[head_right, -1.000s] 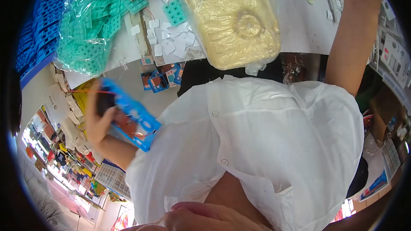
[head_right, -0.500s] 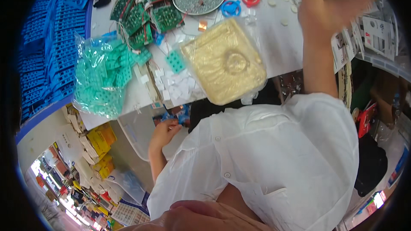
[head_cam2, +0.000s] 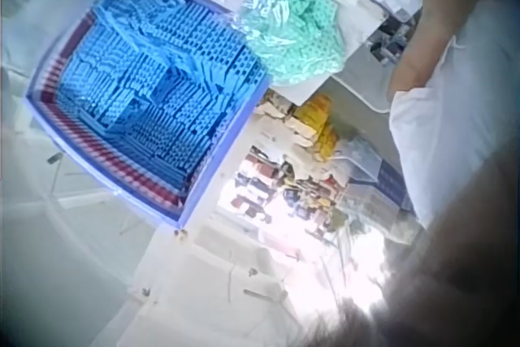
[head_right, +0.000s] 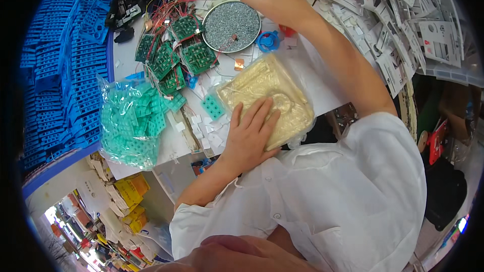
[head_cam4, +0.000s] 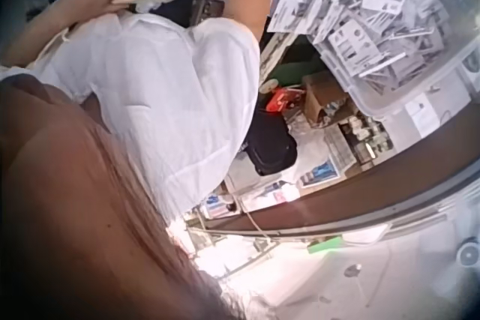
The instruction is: Assembling electronic toy tablets and preparing them for packaging.
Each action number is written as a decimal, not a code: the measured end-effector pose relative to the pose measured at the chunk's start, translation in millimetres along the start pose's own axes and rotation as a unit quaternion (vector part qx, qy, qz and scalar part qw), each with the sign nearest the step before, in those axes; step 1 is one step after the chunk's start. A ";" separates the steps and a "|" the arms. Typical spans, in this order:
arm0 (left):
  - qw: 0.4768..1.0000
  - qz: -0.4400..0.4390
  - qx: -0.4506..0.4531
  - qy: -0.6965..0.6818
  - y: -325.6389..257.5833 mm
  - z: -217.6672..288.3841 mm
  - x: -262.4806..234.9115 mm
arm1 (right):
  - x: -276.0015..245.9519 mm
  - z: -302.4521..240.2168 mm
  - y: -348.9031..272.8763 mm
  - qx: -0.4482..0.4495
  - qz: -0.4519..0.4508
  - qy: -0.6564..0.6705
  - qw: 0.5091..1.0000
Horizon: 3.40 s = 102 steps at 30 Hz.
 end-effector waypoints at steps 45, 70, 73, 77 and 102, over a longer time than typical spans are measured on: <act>0.999 0.022 0.029 -0.012 5.3 -10.7 -6.0 | 171.9 183.3 93.6 0.096 -0.084 -0.316 0.940; 0.790 -0.088 -0.227 -0.563 3.7 -27.4 -3.8 | -17.0 -116.4 -145.0 -0.074 -0.207 0.055 0.974; 0.904 0.068 -0.209 -0.366 -4.3 -28.9 -20.1 | -25.2 -97.1 -163.0 0.000 -0.219 -0.003 0.976; 0.967 0.183 -0.054 -0.167 -0.2 -21.7 -21.3 | -14.2 -84.3 -168.3 -0.014 -0.193 -0.035 0.980; 0.993 0.118 -0.001 0.027 21.8 5.7 -1.4 | -105.8 56.3 -151.4 0.111 -0.191 -0.262 0.940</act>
Point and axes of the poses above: each hand's wrist, its own y-axis towards the middle knuckle, its own x-axis out of the palm, z = x × y, the point moved 6 cm from there along y, towards the middle knuckle, and after that the axes turned 10 degrees about -x, right-handed, at the moved point
